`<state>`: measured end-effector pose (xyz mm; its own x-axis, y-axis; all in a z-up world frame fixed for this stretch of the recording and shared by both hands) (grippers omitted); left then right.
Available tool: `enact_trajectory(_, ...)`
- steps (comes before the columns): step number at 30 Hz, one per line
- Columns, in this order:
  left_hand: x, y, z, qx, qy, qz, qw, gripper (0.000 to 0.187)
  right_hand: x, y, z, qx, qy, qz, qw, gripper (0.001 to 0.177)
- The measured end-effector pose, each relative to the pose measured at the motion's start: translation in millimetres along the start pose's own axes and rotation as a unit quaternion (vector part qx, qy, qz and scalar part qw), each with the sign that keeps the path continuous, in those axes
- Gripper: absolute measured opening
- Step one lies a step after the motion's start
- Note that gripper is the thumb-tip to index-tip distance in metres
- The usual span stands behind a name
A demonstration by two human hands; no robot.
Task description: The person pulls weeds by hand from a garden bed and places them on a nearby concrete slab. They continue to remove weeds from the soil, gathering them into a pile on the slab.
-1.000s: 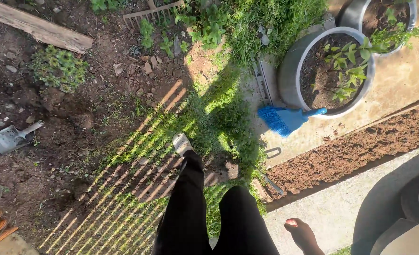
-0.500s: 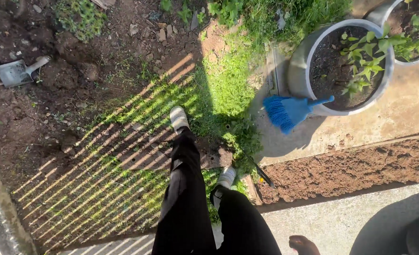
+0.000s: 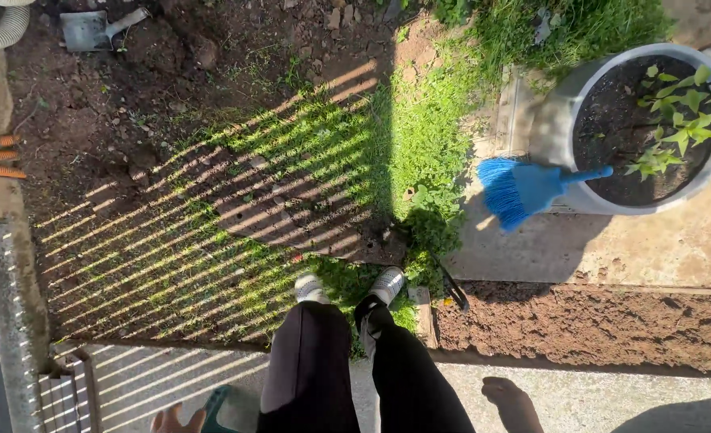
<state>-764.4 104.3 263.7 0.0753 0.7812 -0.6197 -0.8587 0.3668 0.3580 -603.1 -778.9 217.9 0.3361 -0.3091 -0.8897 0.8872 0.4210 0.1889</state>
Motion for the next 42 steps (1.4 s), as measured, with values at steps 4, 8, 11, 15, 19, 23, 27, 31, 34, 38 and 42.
enact_trajectory(4,-14,-36,27,-0.03,0.014,-0.033,0.999,0.082,-92,197,-24,0.048,0.016,-0.035,0.998,0.034)
enact_trajectory(8,-82,-127,74,0.011,0.083,-0.055,0.995,0.079,-108,267,-54,0.102,0.012,-0.028,0.994,0.031)
enact_trajectory(11,-102,-199,95,-0.021,0.113,-0.088,0.99,0.077,-97,301,-88,0.09,0.032,-0.027,0.995,0.036)
enact_trajectory(15,-97,-305,109,-0.069,0.108,-0.2,0.971,0.074,-63,329,-141,0.045,0.058,0.017,0.997,0.038)
enact_trajectory(19,-102,-411,127,-0.104,0.177,-0.213,0.955,0.071,17,320,-207,0.069,0.081,0.049,0.993,0.042)
enact_trajectory(23,-73,-511,110,-0.124,0.124,-0.378,0.909,0.056,87,392,-249,-0.022,0.049,0.224,0.973,0.025)
enact_trajectory(27,-28,-588,55,0.008,0.111,-0.445,0.889,0.06,128,490,-280,-0.196,0.054,0.301,0.932,0.035)
enact_trajectory(31,17,-659,26,0.006,0.091,-0.486,0.869,0.058,246,528,-310,-0.347,-0.017,0.328,0.879,0.041)
enact_trajectory(34,46,-714,5,0.001,0.061,-0.541,0.839,0.05,281,579,-316,-0.437,-0.035,0.291,0.85,0.065)
enact_trajectory(38,25,-768,42,0.03,-0.018,-0.631,0.775,0.052,277,678,-326,-0.528,-0.142,0.431,0.718,0.063)
enact_trajectory(42,57,-821,16,-0.021,0.066,-0.673,0.737,0.051,356,714,-339,-0.533,-0.163,0.429,0.711,0.093)
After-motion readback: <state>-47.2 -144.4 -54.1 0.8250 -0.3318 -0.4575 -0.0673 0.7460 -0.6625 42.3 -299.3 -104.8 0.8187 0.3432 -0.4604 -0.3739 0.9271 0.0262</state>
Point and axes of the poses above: each hand's wrist, its own x-axis towards the middle knuckle, its own z-axis out of the back of the hand, y = z × x, the point moved 10 cm from there along x, towards the middle knuckle, and after that the axes turned 1 degree about -x, right-handed, at the moved point
